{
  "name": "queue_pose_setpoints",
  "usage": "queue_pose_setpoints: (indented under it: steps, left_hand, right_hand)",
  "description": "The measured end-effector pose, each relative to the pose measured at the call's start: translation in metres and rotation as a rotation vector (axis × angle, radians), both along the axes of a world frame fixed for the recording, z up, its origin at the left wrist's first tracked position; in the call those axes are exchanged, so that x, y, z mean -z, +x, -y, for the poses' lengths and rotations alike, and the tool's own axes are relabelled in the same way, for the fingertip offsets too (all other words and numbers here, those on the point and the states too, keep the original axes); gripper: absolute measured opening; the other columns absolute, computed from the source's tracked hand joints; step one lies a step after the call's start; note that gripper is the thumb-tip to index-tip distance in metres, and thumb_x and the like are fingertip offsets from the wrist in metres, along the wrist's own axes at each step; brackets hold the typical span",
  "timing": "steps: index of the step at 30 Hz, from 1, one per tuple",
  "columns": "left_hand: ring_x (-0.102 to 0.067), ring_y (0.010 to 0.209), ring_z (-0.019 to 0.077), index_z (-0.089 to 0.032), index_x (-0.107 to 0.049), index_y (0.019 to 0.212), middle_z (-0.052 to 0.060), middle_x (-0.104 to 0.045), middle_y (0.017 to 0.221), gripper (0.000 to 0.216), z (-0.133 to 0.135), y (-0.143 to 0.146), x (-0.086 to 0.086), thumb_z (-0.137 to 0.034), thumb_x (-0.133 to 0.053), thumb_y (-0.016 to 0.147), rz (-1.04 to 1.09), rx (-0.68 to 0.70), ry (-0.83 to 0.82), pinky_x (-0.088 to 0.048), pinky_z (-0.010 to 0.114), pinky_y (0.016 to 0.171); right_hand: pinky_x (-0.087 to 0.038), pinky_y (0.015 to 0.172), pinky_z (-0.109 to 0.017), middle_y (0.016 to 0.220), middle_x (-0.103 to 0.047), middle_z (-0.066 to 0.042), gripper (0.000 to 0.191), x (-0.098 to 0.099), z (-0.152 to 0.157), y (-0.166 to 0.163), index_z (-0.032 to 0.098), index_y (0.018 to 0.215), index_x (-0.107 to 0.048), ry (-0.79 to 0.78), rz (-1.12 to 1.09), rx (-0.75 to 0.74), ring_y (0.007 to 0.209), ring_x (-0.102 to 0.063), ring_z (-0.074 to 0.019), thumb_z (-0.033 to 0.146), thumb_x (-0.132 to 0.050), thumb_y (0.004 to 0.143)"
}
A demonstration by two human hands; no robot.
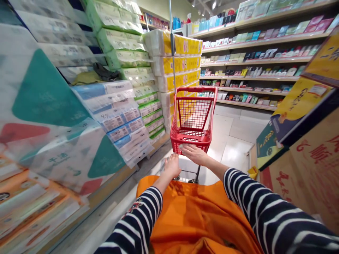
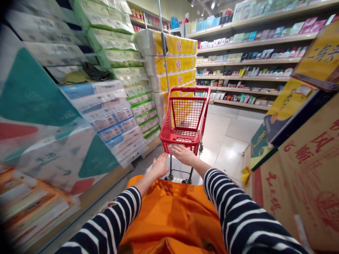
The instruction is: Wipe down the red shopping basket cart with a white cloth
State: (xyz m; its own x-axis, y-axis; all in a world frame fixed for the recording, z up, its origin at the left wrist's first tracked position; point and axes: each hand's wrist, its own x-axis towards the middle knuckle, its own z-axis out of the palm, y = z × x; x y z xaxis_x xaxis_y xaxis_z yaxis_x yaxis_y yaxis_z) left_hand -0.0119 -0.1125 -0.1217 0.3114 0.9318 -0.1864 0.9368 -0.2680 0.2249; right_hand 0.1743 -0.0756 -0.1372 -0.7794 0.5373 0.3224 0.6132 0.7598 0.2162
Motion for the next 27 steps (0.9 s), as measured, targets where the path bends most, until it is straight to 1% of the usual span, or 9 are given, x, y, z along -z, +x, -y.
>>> queue_pose_setpoints:
  steps: [4, 6, 8, 13, 15, 19, 21, 23, 27]
  left_hand:
    - [-0.019, 0.141, 0.0253, -0.014, -0.021, 0.144, 0.012, -0.020, 0.153, 0.078, 0.006, 0.003, -0.001, -0.020, -0.050, 0.072, -0.009, 0.022, -0.011, -0.017, 0.054, 0.112]
    - [-0.019, 0.141, 0.0246, -0.013, -0.022, 0.144, 0.011, -0.020, 0.153, 0.077, 0.006, 0.004, 0.001, -0.019, -0.049, 0.072, -0.024, 0.028, -0.028, -0.017, 0.053, 0.113]
    - [-0.018, 0.141, 0.0240, -0.014, -0.022, 0.144, 0.011, -0.020, 0.154, 0.077, 0.006, 0.006, 0.004, -0.019, -0.049, 0.071, -0.040, 0.022, -0.044, -0.017, 0.053, 0.113]
    - [-0.018, 0.141, 0.0247, -0.013, -0.023, 0.143, 0.013, -0.020, 0.153, 0.076, 0.008, 0.016, 0.006, -0.022, -0.049, 0.073, -0.038, 0.033, -0.058, -0.018, 0.053, 0.112]
    - [-0.019, 0.141, 0.0257, -0.012, -0.023, 0.143, 0.013, -0.020, 0.153, 0.076, 0.010, 0.019, 0.004, -0.022, -0.049, 0.072, -0.038, 0.060, -0.049, -0.018, 0.053, 0.112]
    - [-0.018, 0.141, 0.0256, -0.012, -0.022, 0.144, 0.012, -0.018, 0.154, 0.079, 0.011, 0.021, -0.001, -0.021, -0.050, 0.071, -0.036, 0.087, -0.031, -0.018, 0.052, 0.112]
    - [-0.018, 0.141, 0.0246, -0.013, -0.022, 0.144, 0.011, -0.018, 0.154, 0.079, 0.010, 0.021, -0.002, -0.020, -0.049, 0.070, -0.038, 0.080, -0.025, -0.018, 0.051, 0.113]
    - [-0.019, 0.141, 0.0245, -0.012, -0.022, 0.143, 0.011, -0.021, 0.153, 0.078, 0.008, 0.021, -0.002, -0.021, -0.049, 0.070, -0.043, 0.071, -0.015, -0.018, 0.051, 0.113]
    - [-0.021, 0.140, 0.0254, -0.011, -0.023, 0.143, 0.012, -0.022, 0.153, 0.077, 0.006, 0.023, -0.002, -0.022, -0.049, 0.071, -0.030, 0.068, 0.012, -0.020, 0.053, 0.112]
  right_hand:
    - [-0.042, 0.102, -0.043, 0.128, -0.056, -0.016, 0.039, 0.034, 0.015, 0.018, 0.013, 0.131, -0.049, -0.026, -0.047, 0.088, 0.125, -0.047, -0.0209, 0.016, -0.038, 0.094]
    - [-0.042, 0.101, -0.044, 0.126, -0.058, -0.016, 0.038, 0.039, 0.019, 0.024, 0.012, 0.130, -0.050, 0.013, -0.054, 0.079, 0.124, -0.048, -0.0218, 0.017, -0.038, 0.095]
    - [-0.040, 0.103, -0.044, 0.128, -0.056, -0.014, 0.037, 0.030, 0.020, 0.029, 0.013, 0.128, -0.052, 0.059, -0.055, 0.032, 0.126, -0.045, -0.0224, 0.016, -0.039, 0.094]
    - [-0.032, 0.109, -0.046, 0.139, -0.047, -0.010, 0.043, -0.006, 0.013, 0.040, 0.017, 0.132, -0.049, 0.112, -0.034, -0.040, 0.133, -0.035, -0.0233, 0.008, -0.042, 0.090]
    - [-0.033, 0.108, -0.044, 0.138, -0.048, -0.010, 0.044, -0.002, 0.013, 0.042, 0.017, 0.132, -0.049, 0.083, -0.027, -0.031, 0.132, -0.037, -0.0220, 0.007, -0.041, 0.090]
    - [-0.039, 0.104, -0.043, 0.133, -0.053, -0.012, 0.040, 0.030, 0.019, 0.043, 0.016, 0.128, -0.052, 0.007, -0.015, 0.084, 0.129, -0.042, -0.0218, 0.010, -0.037, 0.092]
    - [-0.040, 0.102, -0.044, 0.130, -0.055, -0.012, 0.037, 0.039, 0.022, 0.044, 0.016, 0.124, -0.056, -0.022, 0.001, 0.116, 0.126, -0.045, -0.0220, 0.012, -0.036, 0.093]
    - [-0.040, 0.103, -0.044, 0.130, -0.056, -0.012, 0.037, 0.033, 0.023, 0.048, 0.016, 0.124, -0.056, -0.030, 0.001, 0.103, 0.127, -0.045, -0.0213, 0.012, -0.036, 0.093]
    - [-0.031, 0.110, -0.044, 0.137, -0.049, -0.011, 0.044, 0.001, 0.020, 0.063, 0.016, 0.131, -0.049, -0.012, 0.015, -0.011, 0.134, -0.034, -0.0212, 0.007, -0.039, 0.090]
